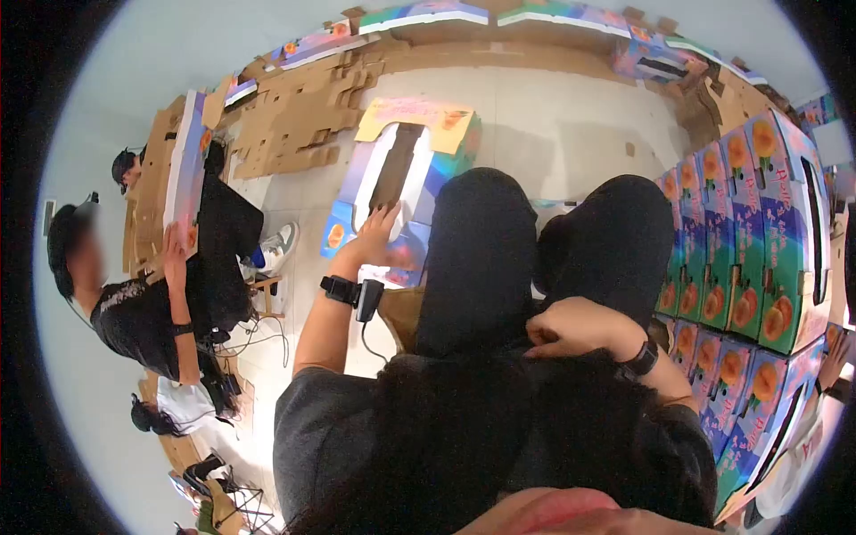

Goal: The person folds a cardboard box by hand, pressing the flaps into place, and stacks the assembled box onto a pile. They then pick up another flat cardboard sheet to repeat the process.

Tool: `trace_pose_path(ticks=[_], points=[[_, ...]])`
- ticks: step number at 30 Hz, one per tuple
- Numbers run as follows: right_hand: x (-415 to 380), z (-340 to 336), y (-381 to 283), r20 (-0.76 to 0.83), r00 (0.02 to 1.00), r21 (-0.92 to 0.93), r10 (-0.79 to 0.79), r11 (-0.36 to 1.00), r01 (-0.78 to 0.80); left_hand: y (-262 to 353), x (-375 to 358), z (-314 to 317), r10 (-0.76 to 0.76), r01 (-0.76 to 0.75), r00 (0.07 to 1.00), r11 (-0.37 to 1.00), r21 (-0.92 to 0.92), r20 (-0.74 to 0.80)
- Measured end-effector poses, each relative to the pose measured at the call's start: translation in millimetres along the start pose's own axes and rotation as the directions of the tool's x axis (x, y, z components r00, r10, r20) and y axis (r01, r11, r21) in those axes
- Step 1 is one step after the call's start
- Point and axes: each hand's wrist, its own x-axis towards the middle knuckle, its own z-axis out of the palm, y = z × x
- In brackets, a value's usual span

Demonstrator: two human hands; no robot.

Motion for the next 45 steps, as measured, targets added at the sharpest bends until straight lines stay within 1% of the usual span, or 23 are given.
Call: trace_pose_path(ticks=[2, 5, 9, 12, 15, 16, 17, 19, 22, 23, 25, 28, 29, 31, 32, 33, 35, 38, 39, 40, 41, 43, 45], points=[[-2.6, -2.8, -0.2, -0.034, 0.999, 0.04, -0.002, 0.999, 0.004, -4.1, 4.2, -5.5, 0.009, -0.006, 0.997, 0.999, -0.043, 0.077], [-1.3, -2.5, 5.0, -0.076, 0.997, 0.087, -0.007, 0.996, 0.014, 6.5, 15.4, -18.7, -0.125, 0.126, 0.979, 0.992, 0.002, 0.161], [4.6, -0.1, 10.3, -0.074, 0.997, 0.062, -0.026, 0.998, 0.031, 9.0, 26.0, -17.8, -0.164, 0.15, 0.976, 0.983, 0.107, 0.14], [5.7, -1.1, 8.7, -0.071, 0.997, 0.059, -0.028, 0.998, 0.032, 15.4, 29.5, -17.5, -0.158, 0.148, 0.98, 0.985, 0.091, 0.118], [5.4, 5.2, 12.4, -0.161, 0.983, 0.0, -0.087, 0.996, 0.088, -8.7, 36.6, -2.1, 0.04, -0.046, 0.999, 0.969, -0.244, -0.028], [4.8, 7.7, 13.6, -0.167, 0.982, 0.005, -0.088, 0.996, 0.09, -15.3, 45.7, 0.3, 0.073, -0.077, 0.997, 0.942, -0.328, -0.022], [4.5, 9.3, 14.7, -0.173, 0.981, 0.01, -0.089, 0.996, 0.092, -22.5, 47.7, 4.1, -0.032, 0.049, 0.998, 0.898, -0.437, 0.046], [4.8, 10.8, 16.6, -0.191, 0.978, 0.006, -0.087, 0.996, 0.09, -34.6, 56.1, 6.7, -0.158, 0.168, 0.986, 0.905, -0.39, 0.059], [3.3, 9.8, 13.6, -0.198, 0.978, 0.016, -0.061, 0.998, 0.065, -35.4, 55.4, 10.9, -0.275, 0.326, 0.944, 0.67, -0.667, 0.184], [3.3, 11.8, 14.0, -0.209, 0.976, 0.012, -0.057, 0.998, 0.061, -38.0, 56.7, 13.0, -0.281, 0.325, 0.944, 0.688, -0.649, 0.174], [4.6, 14.5, 15.3, -0.23, 0.971, -0.006, -0.057, 0.998, 0.058, -31.4, 54.1, 13.7, -0.295, 0.23, 0.955, 0.752, -0.617, -0.003], [4.6, 17.4, 15.8, -0.234, 0.971, 0.015, -0.049, 0.998, 0.054, -26.1, 60.2, 9.0, -0.422, 0.312, 0.9, 0.798, -0.515, -0.11], [5.0, 19.1, 16.2, -0.24, 0.97, 0.022, -0.044, 0.998, 0.051, -23.0, 57.2, 8.8, -0.456, 0.303, 0.863, 0.811, -0.501, -0.217], [6.1, 22.7, 14.9, -0.274, 0.961, 0.003, -0.042, 0.999, 0.045, -7.6, 44.5, -5.4, -0.393, 0.192, 0.799, 0.884, -0.427, -0.456], [6.5, 24.7, 14.4, -0.288, 0.957, -0.007, -0.043, 0.999, 0.042, -8.5, 43.6, -11.8, -0.392, 0.199, 0.764, 0.898, -0.392, -0.512], [7.0, 27.7, 15.8, -0.312, 0.949, -0.023, -0.05, 0.999, 0.045, -9.7, 42.8, -17.1, -0.39, 0.151, 0.734, 0.892, -0.426, -0.556], [7.5, 32.3, 20.1, -0.356, 0.931, -0.061, -0.077, 0.996, 0.059, -16.0, 35.2, -30.9, -0.406, 0.139, 0.708, 0.883, -0.449, -0.578], [2.5, 23.1, 19.0, -0.32, 0.946, 0.005, -0.049, 0.999, 0.054, 8.6, 5.6, -56.7, -0.286, 0.003, 0.518, 0.943, -0.332, -0.806], [0.3, 21.7, 20.9, -0.308, 0.95, 0.017, -0.05, 0.998, 0.058, 18.5, -7.5, -67.0, -0.229, -0.04, 0.483, 0.958, -0.283, -0.845], [-4.9, 20.2, 20.2, -0.377, 0.921, 0.025, -0.1, 0.993, 0.118, 30.2, -21.1, -78.0, -0.174, -0.08, 0.445, 0.969, -0.232, -0.879], [-11.9, 14.9, 12.7, -0.406, 0.91, 0.024, -0.085, 0.994, 0.104, 42.1, -34.7, -88.6, -0.119, -0.117, 0.404, 0.977, -0.18, -0.907], [-26.3, 6.9, -6.1, -0.467, 0.883, 0.031, -0.054, 0.996, 0.078, 61.4, -62.6, -109.0, -0.021, -0.108, 0.351, 0.992, -0.062, -0.936], [-32.7, 8.6, -13.2, -0.63, 0.759, -0.053, -0.164, 0.984, 0.169, 78.0, -88.8, -126.2, 0.092, -0.1, 0.321, 0.993, 0.063, -0.943]])
